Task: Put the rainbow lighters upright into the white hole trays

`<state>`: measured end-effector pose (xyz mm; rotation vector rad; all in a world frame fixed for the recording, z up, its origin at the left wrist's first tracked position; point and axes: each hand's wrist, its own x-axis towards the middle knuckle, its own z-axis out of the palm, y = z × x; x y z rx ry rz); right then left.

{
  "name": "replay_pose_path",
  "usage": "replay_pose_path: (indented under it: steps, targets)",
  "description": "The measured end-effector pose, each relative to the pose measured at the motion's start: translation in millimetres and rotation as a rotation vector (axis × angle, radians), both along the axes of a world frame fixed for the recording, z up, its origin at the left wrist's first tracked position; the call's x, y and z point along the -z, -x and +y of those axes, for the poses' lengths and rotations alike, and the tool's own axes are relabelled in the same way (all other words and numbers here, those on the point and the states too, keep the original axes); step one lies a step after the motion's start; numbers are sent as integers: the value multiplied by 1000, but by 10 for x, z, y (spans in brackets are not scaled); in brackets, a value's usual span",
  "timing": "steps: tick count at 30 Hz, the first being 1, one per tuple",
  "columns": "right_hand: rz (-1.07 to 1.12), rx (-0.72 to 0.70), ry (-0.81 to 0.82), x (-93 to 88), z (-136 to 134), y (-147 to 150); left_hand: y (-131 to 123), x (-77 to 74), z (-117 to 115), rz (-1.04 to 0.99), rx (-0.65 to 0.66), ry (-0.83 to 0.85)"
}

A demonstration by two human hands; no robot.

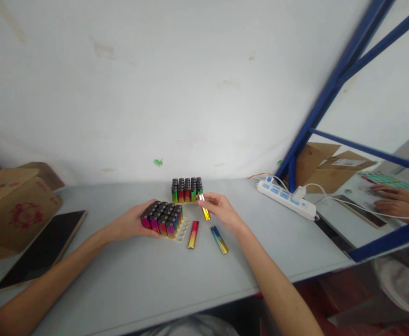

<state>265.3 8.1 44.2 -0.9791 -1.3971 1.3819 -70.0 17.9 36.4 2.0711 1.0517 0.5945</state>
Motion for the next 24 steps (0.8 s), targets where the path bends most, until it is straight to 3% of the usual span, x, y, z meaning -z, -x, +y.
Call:
replay_pose_path:
  steps: [5,8,15,24]
  targets:
    - [74,-77,79,-22,-65,91,-22,-41,-37,-11,-13,-24]
    - [-34,-36,103,4,-81,131,-29,-40,-41,-13,-12,-8]
    - [-398,288,-336,110,-87,206,-48,-48,-57,3,-35,-6]
    - [-539,367,-407,105,-83,223,-60,-52,-96,-13,-40,22]
